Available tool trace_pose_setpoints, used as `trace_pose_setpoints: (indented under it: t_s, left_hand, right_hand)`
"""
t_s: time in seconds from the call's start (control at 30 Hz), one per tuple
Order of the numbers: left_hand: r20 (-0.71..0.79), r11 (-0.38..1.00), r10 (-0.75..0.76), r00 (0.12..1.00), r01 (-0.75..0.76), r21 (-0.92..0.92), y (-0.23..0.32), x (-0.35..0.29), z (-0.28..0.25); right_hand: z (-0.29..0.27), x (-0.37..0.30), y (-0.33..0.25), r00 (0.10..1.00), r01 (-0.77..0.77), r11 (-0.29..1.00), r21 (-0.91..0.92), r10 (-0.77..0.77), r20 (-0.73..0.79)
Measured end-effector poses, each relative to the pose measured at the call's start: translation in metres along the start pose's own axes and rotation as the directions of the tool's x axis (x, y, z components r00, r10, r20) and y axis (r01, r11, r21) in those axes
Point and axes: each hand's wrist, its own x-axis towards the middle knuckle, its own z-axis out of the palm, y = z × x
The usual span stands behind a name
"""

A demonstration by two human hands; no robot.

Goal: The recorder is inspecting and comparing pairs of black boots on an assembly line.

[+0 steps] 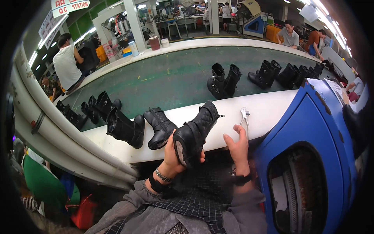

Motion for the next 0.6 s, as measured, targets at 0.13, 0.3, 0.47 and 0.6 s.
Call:
trace_pose_setpoints:
  t_s: [0.13, 0.3, 0.47, 0.6]
  left_hand:
    - [0.065, 0.985, -0.174, 0.983, 0.172, 0.033, -0.001, -0.003, 0.006]
    - [0.166, 0.897, -0.438, 0.884, 0.417, 0.145, 0.000, 0.002, 0.004]
    - [0.170, 0.802, -0.594, 0.786, 0.562, 0.203, 0.006, -0.003, -0.003]
    - [0.126, 0.692, -0.716, 0.687, 0.675, 0.256, 0.018, -0.007, -0.005]
  right_hand:
    - [-0.011, -0.021, -0.039, 0.997, 0.021, 0.968, 0.251, -0.040, 0.071]
    - [-0.029, -0.042, -0.081, 0.997, 0.043, 0.896, 0.441, -0.068, 0.042]
    - [-0.059, -0.058, -0.106, 0.955, 0.297, 0.951, 0.089, -0.298, -0.007]
    - [-0.084, -0.056, -0.127, 0.889, 0.348, 0.938, 0.001, -0.330, 0.318]
